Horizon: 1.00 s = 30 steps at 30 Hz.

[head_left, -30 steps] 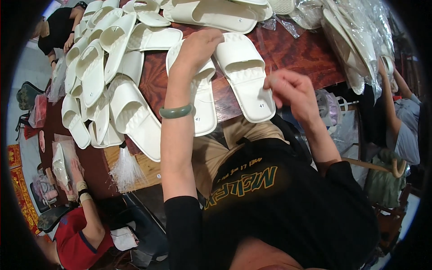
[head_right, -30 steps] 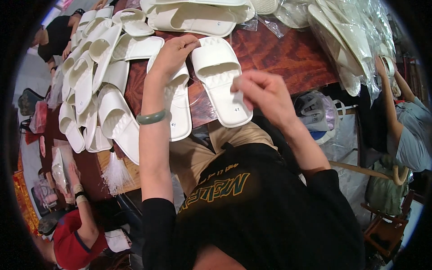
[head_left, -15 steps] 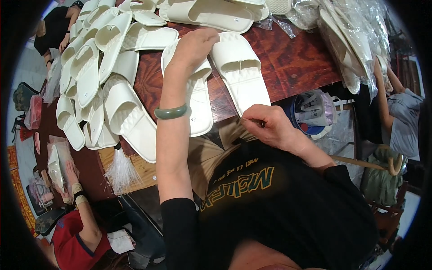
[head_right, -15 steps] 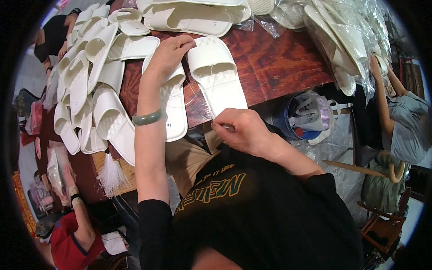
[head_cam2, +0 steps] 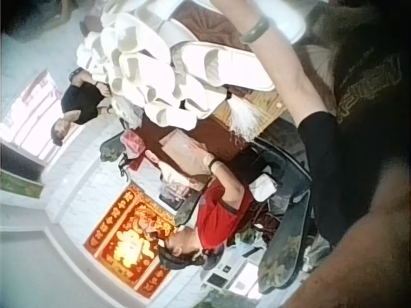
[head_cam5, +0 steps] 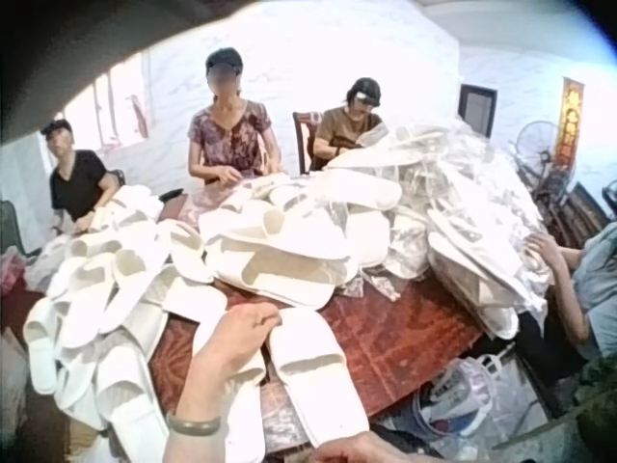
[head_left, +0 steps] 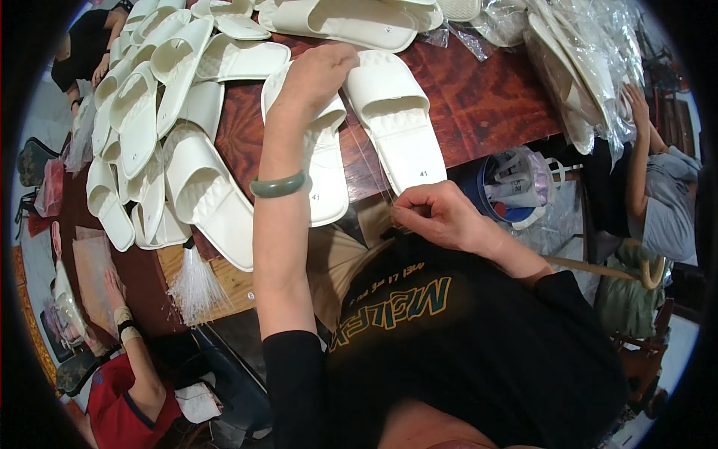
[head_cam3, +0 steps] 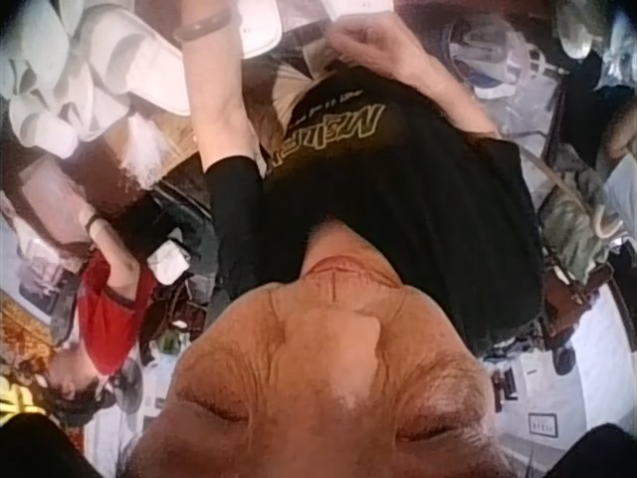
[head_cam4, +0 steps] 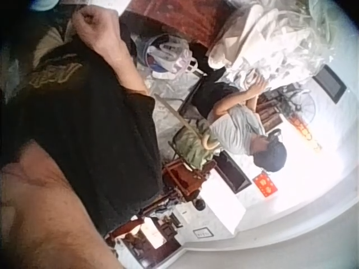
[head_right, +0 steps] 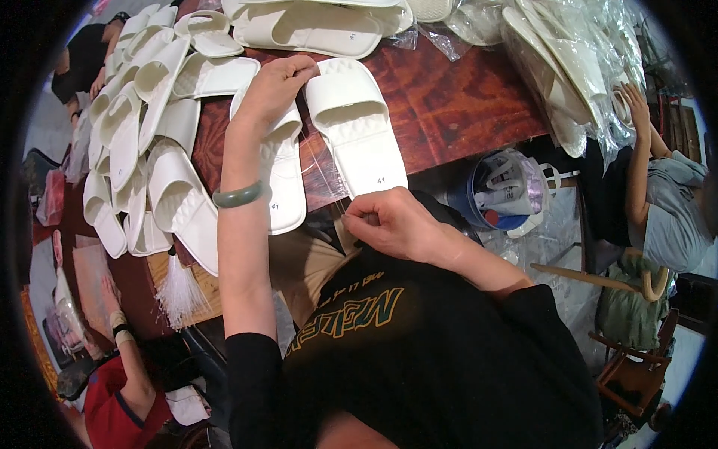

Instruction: Hand-stitching and assembling parts of white slippers at a production table.

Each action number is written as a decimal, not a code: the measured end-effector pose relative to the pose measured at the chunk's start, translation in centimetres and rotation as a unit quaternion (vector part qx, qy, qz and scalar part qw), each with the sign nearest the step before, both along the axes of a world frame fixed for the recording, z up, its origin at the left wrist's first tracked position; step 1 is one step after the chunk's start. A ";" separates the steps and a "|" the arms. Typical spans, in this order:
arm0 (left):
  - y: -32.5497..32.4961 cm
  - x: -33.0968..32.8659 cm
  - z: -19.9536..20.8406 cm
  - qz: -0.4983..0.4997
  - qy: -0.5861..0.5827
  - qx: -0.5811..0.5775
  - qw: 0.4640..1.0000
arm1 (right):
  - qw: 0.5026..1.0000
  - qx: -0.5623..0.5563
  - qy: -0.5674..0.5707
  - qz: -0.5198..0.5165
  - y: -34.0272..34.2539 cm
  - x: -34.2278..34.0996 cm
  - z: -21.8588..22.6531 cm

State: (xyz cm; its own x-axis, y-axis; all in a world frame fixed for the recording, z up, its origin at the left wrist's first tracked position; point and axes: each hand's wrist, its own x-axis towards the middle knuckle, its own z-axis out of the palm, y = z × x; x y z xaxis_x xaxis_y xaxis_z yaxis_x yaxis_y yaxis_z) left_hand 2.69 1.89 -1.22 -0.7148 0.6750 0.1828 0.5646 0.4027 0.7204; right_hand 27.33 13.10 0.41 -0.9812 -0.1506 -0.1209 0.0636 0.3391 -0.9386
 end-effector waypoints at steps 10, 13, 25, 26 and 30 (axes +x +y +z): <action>-0.1 0.0 0.2 -0.006 0.001 0.006 1.000 | 0.978 0.162 0.111 -0.077 1.8 -3.9 1.2; 0.1 0.1 0.4 -0.003 -0.050 0.034 0.998 | 0.963 0.211 0.135 -0.100 2.4 -5.2 0.8; -0.3 -0.9 0.4 0.033 -0.231 0.136 0.963 | 0.866 0.355 0.332 -0.120 3.0 -9.2 -1.8; -0.5 -1.0 0.4 0.010 -0.257 0.146 0.955 | 0.863 0.363 0.330 -0.120 3.0 -9.3 -1.9; -0.5 -1.2 0.5 -0.034 -0.273 0.181 0.944 | 0.850 0.389 0.331 -0.128 3.0 -9.7 -2.2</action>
